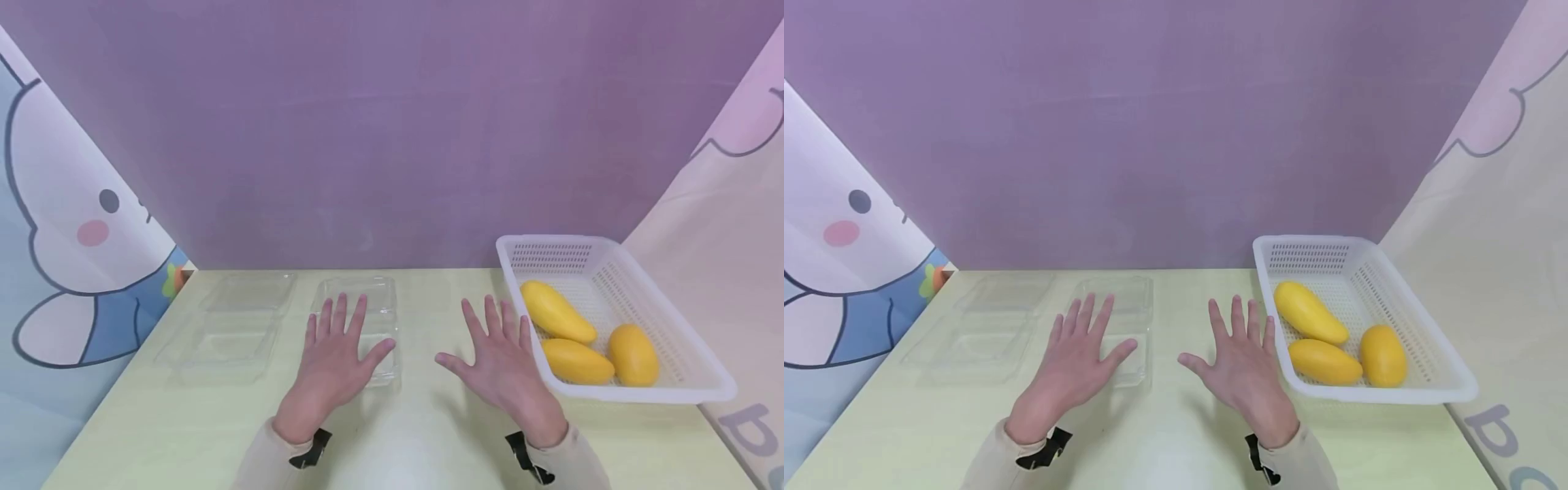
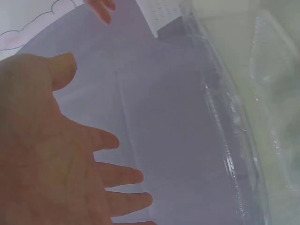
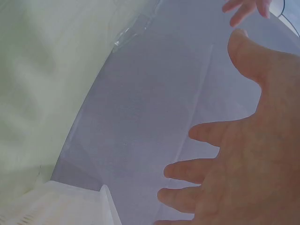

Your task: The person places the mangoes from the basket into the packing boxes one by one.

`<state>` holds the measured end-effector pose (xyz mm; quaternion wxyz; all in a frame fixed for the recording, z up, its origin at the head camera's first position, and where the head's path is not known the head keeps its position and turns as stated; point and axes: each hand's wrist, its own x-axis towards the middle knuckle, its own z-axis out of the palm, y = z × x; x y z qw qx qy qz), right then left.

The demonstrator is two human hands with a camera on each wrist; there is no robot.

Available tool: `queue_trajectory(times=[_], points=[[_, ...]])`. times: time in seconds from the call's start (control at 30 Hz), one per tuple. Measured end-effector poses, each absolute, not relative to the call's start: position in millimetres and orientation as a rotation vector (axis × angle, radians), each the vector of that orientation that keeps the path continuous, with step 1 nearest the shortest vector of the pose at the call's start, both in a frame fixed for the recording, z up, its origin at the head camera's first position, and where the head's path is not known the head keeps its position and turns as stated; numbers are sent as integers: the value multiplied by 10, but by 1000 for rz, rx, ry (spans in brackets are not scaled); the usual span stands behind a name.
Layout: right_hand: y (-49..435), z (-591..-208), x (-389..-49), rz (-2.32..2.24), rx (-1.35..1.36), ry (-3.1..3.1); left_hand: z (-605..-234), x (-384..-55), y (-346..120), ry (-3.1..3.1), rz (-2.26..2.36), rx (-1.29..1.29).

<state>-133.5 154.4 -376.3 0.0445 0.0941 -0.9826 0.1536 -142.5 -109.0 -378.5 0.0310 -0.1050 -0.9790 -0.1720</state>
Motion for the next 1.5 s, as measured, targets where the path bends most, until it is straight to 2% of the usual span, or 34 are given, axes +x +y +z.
queue_trajectory(times=[1.13,1.5], points=[[1890,-3533,-1337,370,379,-3073,-4254,-1620,-1571,-2898,-657,-84],[2019,-3483,-1384,388,370,-3064,-4329,-1660,-1685,-2930,-1029,60]])
